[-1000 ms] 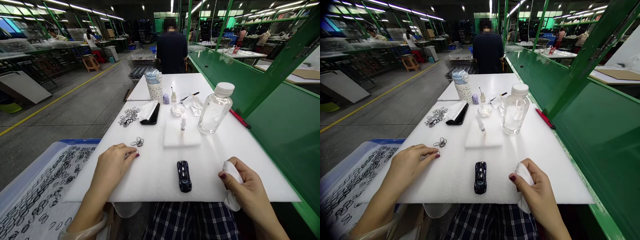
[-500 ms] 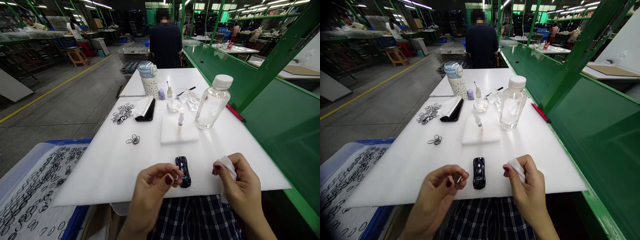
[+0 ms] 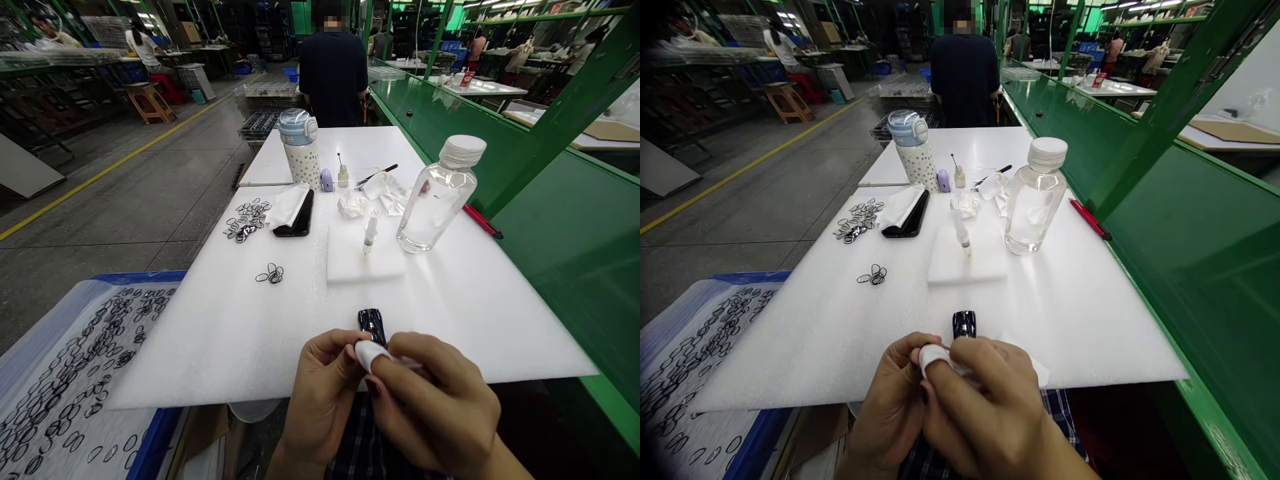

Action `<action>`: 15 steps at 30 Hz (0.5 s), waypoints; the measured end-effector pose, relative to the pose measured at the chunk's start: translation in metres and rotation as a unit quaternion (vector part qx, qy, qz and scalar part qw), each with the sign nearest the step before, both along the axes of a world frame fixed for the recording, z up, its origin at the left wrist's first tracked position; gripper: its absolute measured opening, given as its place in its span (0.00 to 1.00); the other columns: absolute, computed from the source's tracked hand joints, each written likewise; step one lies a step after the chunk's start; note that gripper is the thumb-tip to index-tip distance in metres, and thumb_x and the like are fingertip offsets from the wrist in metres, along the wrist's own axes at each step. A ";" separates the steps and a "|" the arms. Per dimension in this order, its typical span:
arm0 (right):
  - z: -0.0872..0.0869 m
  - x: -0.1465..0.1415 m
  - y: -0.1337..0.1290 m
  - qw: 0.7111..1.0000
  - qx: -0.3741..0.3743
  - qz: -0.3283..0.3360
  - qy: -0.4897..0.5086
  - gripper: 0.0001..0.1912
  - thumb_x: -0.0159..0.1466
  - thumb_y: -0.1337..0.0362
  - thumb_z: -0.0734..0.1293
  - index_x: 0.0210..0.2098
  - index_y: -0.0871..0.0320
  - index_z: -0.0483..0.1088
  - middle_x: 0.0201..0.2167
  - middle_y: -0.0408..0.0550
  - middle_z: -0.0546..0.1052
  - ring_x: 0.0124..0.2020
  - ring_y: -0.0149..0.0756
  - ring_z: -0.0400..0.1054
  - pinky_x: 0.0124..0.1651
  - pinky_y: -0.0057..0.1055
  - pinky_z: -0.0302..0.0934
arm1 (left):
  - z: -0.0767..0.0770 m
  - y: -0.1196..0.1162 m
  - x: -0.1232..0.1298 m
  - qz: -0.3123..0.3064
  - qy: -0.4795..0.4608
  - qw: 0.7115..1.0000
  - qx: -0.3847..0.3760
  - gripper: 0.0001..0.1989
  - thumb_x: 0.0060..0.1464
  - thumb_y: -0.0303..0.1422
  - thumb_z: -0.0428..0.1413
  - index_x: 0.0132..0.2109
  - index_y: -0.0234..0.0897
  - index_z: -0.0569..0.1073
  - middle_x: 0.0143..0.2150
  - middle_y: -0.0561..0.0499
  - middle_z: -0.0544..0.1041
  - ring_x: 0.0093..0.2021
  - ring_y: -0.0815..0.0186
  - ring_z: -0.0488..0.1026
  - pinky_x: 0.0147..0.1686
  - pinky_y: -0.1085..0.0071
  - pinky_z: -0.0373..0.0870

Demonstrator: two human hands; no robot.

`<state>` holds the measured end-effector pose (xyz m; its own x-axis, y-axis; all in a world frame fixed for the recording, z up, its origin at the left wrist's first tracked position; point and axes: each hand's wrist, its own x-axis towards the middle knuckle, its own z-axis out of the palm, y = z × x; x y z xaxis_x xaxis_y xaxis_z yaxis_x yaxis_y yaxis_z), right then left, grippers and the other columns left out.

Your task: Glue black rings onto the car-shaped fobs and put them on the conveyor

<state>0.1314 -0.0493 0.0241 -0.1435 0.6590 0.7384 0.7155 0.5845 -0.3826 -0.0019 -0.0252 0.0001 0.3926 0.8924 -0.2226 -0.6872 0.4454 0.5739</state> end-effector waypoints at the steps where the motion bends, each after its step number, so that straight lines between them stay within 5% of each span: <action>1: 0.002 0.003 -0.002 1.000 0.002 0.008 -0.021 0.06 0.62 0.72 0.63 0.38 0.59 0.70 0.27 0.47 0.72 0.24 0.29 0.67 0.24 0.27 0.62 | 0.000 0.000 0.001 0.003 -0.002 1.000 -0.002 0.06 0.46 0.32 0.69 0.33 0.38 0.82 0.30 0.53 0.82 0.30 0.76 0.77 0.34 0.85 0.72; 7: 0.003 0.031 -0.013 0.996 0.006 -0.080 -0.035 0.08 0.61 0.72 0.67 0.40 0.56 0.70 0.32 0.46 0.71 0.25 0.27 0.67 0.27 0.26 0.63 | 0.000 0.000 0.000 -0.002 0.024 1.000 0.008 0.06 0.46 0.33 0.69 0.33 0.39 0.82 0.30 0.53 0.83 0.30 0.74 0.78 0.34 0.85 0.74; 11: -0.012 0.036 -0.014 0.997 -0.034 -0.064 0.026 0.12 0.60 0.75 0.66 0.42 0.57 0.71 0.32 0.47 0.70 0.25 0.27 0.65 0.24 0.25 0.60 | 0.002 0.001 -0.010 -0.007 0.116 0.992 0.050 0.07 0.46 0.35 0.69 0.34 0.41 0.82 0.31 0.53 0.82 0.31 0.74 0.78 0.35 0.84 0.75; 13: -0.021 0.035 -0.012 0.993 -0.073 -0.055 0.074 0.11 0.61 0.76 0.66 0.41 0.59 0.72 0.32 0.47 0.70 0.24 0.25 0.63 0.22 0.24 0.57 | 0.002 0.001 -0.017 0.031 0.266 0.954 0.131 0.06 0.48 0.33 0.68 0.35 0.43 0.82 0.32 0.54 0.82 0.33 0.71 0.78 0.37 0.82 0.75; 15: -0.030 0.033 -0.011 0.985 -0.118 -0.058 0.115 0.09 0.62 0.75 0.66 0.40 0.59 0.73 0.31 0.47 0.69 0.24 0.25 0.62 0.21 0.24 0.55 | -0.001 0.002 -0.020 0.092 0.440 0.855 0.259 0.06 0.49 0.29 0.66 0.37 0.43 0.81 0.34 0.54 0.82 0.35 0.69 0.78 0.38 0.78 0.76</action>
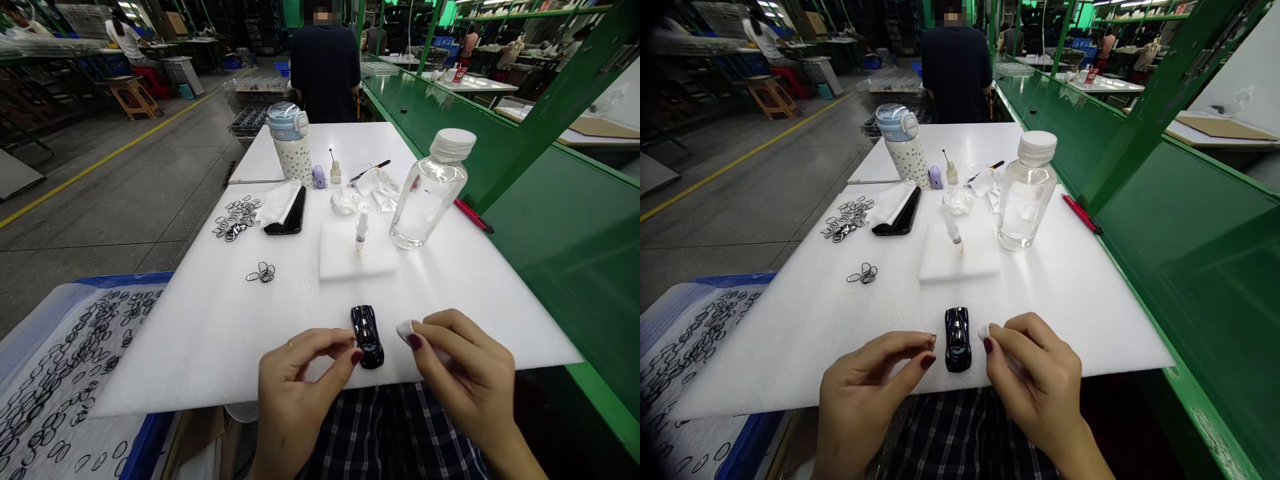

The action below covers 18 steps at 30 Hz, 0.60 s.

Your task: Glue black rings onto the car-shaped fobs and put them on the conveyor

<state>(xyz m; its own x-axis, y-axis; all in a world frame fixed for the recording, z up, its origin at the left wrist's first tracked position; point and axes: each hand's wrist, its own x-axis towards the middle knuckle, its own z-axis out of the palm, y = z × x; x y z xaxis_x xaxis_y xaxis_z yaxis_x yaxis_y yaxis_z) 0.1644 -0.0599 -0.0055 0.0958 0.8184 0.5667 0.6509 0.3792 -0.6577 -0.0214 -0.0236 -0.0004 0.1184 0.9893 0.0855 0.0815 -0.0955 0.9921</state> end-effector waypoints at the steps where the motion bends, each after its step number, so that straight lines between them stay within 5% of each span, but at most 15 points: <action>1: -0.003 -0.001 0.001 1.000 -0.017 -0.002 0.014 0.08 0.62 0.74 0.66 0.39 0.59 0.73 0.31 0.46 0.69 0.24 0.25 0.62 0.21 0.24 0.54 | -0.002 0.000 0.000 0.012 0.078 0.993 0.083 0.07 0.50 0.27 0.65 0.38 0.42 0.81 0.34 0.54 0.81 0.35 0.68 0.77 0.38 0.76 0.76; 3: -0.007 -0.004 0.002 0.999 -0.041 0.001 0.023 0.07 0.63 0.73 0.66 0.39 0.59 0.73 0.30 0.45 0.69 0.24 0.25 0.62 0.22 0.24 0.55 | -0.007 0.001 0.004 -0.002 0.166 0.960 0.225 0.09 0.52 0.23 0.63 0.41 0.38 0.80 0.35 0.52 0.80 0.35 0.68 0.76 0.38 0.73 0.76; 6: -0.008 -0.005 0.004 0.996 -0.079 0.020 0.019 0.07 0.64 0.71 0.65 0.39 0.57 0.73 0.30 0.43 0.69 0.23 0.23 0.61 0.23 0.23 0.56 | -0.013 0.001 0.010 -0.036 0.205 0.928 0.309 0.11 0.54 0.21 0.60 0.44 0.33 0.77 0.36 0.50 0.77 0.36 0.68 0.75 0.36 0.72 0.75; 11: -0.005 -0.002 0.007 0.983 -0.174 0.062 -0.004 0.05 0.65 0.68 0.65 0.40 0.55 0.72 0.32 0.42 0.70 0.28 0.25 0.66 0.29 0.24 0.59 | -0.016 0.001 0.010 -0.044 0.234 0.929 0.283 0.09 0.55 0.23 0.60 0.44 0.35 0.77 0.39 0.49 0.75 0.39 0.67 0.74 0.39 0.71 0.75; 18: -0.004 0.000 0.009 0.976 -0.209 0.061 0.002 0.04 0.65 0.66 0.65 0.39 0.53 0.72 0.31 0.40 0.70 0.25 0.22 0.63 0.26 0.23 0.55 | -0.014 0.003 0.003 -0.043 0.256 0.948 0.186 0.16 0.55 0.26 0.59 0.51 0.41 0.75 0.56 0.48 0.72 0.51 0.63 0.74 0.51 0.65 0.75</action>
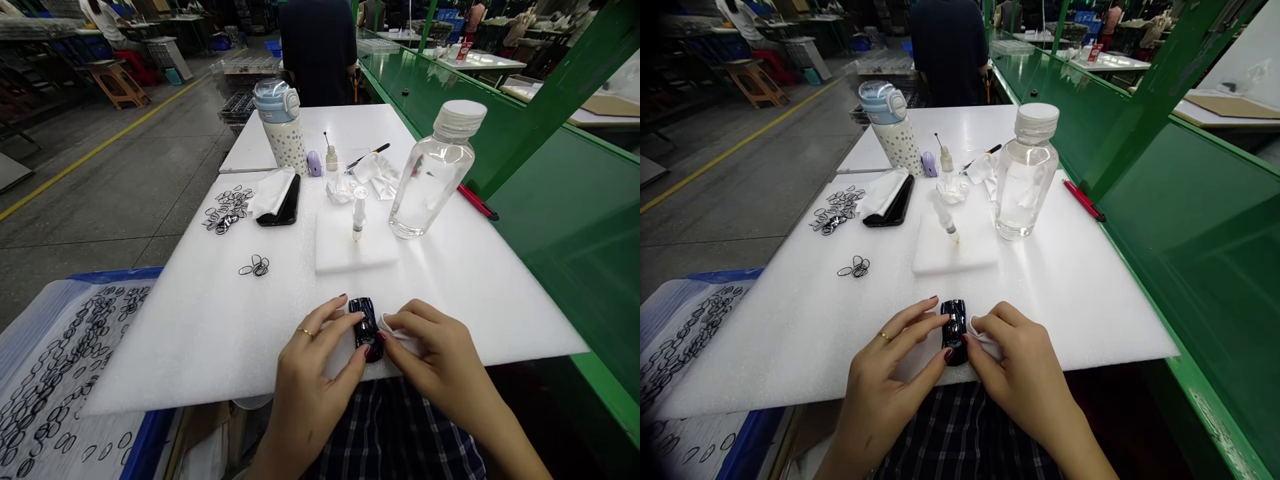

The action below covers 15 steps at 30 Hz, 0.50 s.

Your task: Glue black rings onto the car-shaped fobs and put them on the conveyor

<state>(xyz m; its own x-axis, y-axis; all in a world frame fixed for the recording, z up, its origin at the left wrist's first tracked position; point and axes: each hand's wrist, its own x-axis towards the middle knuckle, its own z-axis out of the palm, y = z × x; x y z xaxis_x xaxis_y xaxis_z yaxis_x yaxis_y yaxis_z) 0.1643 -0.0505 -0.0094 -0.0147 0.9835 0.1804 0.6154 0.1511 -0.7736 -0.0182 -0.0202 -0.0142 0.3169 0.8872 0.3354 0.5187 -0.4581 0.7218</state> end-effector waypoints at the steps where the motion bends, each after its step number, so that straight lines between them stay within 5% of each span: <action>1: 0.000 0.000 0.000 1.000 -0.005 -0.001 0.003 0.04 0.66 0.65 0.65 0.39 0.53 0.72 0.31 0.40 0.70 0.25 0.22 0.63 0.26 0.23 0.54 | 0.000 0.000 0.000 0.000 0.003 1.000 -0.006 0.16 0.55 0.26 0.58 0.51 0.42 0.75 0.57 0.49 0.73 0.52 0.62 0.73 0.52 0.63 0.75; 15: 0.000 -0.003 0.001 1.000 -0.002 -0.019 0.001 0.03 0.65 0.65 0.65 0.36 0.56 0.72 0.29 0.40 0.69 0.25 0.23 0.63 0.27 0.24 0.55 | 0.003 0.004 0.004 -0.004 0.002 0.998 -0.056 0.15 0.54 0.26 0.57 0.49 0.44 0.75 0.55 0.51 0.74 0.53 0.60 0.72 0.53 0.55 0.75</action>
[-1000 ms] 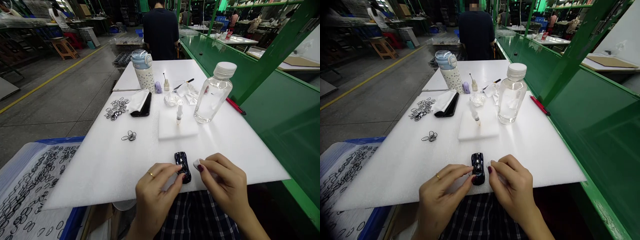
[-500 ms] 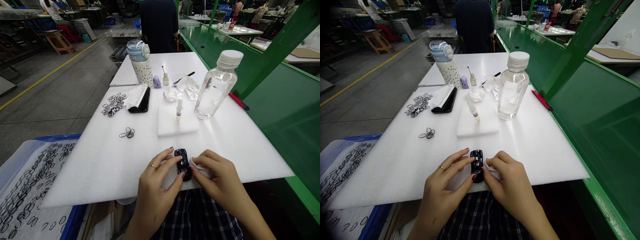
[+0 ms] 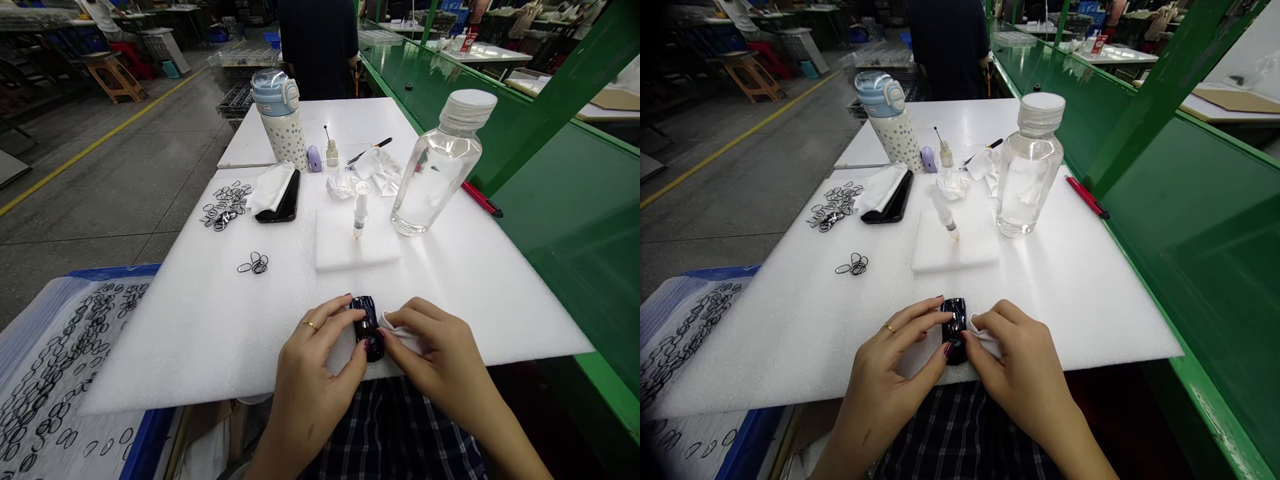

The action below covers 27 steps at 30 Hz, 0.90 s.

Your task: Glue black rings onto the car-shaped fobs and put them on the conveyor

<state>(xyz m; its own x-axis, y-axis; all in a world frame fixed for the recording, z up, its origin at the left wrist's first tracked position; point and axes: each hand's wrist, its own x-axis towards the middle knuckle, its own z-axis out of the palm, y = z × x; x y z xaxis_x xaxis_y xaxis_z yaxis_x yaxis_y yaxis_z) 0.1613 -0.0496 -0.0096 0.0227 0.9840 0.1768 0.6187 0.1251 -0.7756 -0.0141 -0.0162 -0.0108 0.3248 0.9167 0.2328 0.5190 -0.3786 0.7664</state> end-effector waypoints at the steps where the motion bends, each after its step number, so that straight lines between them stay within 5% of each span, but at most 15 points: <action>1: 0.000 0.000 0.000 1.000 0.002 -0.001 -0.002 0.03 0.65 0.65 0.66 0.36 0.56 0.72 0.29 0.40 0.69 0.24 0.23 0.62 0.26 0.24 0.55 | 0.000 0.000 0.000 0.000 0.002 1.000 -0.006 0.15 0.55 0.27 0.57 0.49 0.44 0.75 0.55 0.51 0.74 0.54 0.59 0.72 0.53 0.55 0.75; 7: 0.000 0.001 -0.001 1.000 0.007 -0.007 0.022 0.03 0.65 0.65 0.65 0.36 0.55 0.73 0.30 0.41 0.70 0.27 0.24 0.65 0.28 0.25 0.57 | 0.007 0.004 -0.002 -0.009 0.017 0.999 -0.038 0.15 0.54 0.27 0.56 0.49 0.45 0.74 0.56 0.51 0.72 0.55 0.59 0.71 0.54 0.54 0.73; 13: 0.000 0.007 -0.006 0.997 0.047 -0.022 0.056 0.04 0.65 0.67 0.65 0.35 0.56 0.72 0.30 0.42 0.72 0.29 0.27 0.66 0.31 0.26 0.60 | 0.016 0.018 -0.009 -0.169 0.083 0.980 -0.068 0.31 0.53 0.27 0.60 0.62 0.50 0.64 0.66 0.55 0.63 0.66 0.59 0.58 0.64 0.54 0.61; 18: -0.002 0.007 -0.007 0.999 0.024 -0.016 0.020 0.04 0.65 0.67 0.65 0.38 0.55 0.73 0.30 0.42 0.72 0.28 0.26 0.66 0.28 0.26 0.58 | 0.009 0.017 -0.006 -0.097 0.078 0.991 -0.048 0.28 0.49 0.34 0.66 0.58 0.49 0.69 0.61 0.51 0.68 0.60 0.55 0.66 0.58 0.53 0.68; 23: -0.001 0.003 -0.004 1.000 -0.003 -0.023 0.009 0.05 0.64 0.66 0.65 0.38 0.55 0.74 0.31 0.43 0.72 0.28 0.27 0.66 0.29 0.27 0.58 | 0.007 0.014 -0.011 -0.115 0.072 0.990 -0.038 0.19 0.62 0.33 0.53 0.59 0.50 0.68 0.62 0.52 0.66 0.61 0.59 0.64 0.59 0.55 0.66; 27: -0.001 0.000 -0.003 0.999 -0.004 -0.032 0.000 0.05 0.64 0.64 0.66 0.37 0.56 0.74 0.31 0.43 0.72 0.27 0.28 0.67 0.29 0.28 0.58 | 0.007 0.014 -0.011 -0.105 0.073 0.991 -0.042 0.18 0.64 0.31 0.50 0.59 0.50 0.68 0.62 0.54 0.66 0.61 0.62 0.64 0.59 0.59 0.66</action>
<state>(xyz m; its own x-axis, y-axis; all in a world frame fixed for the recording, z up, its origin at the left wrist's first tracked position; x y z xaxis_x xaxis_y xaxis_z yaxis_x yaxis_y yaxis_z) 0.1618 -0.0521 -0.0108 0.0853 0.9820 0.1683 0.6258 0.0786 -0.7760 -0.0248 -0.0022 -0.0037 0.5349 0.8396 0.0948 0.5437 -0.4279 0.7221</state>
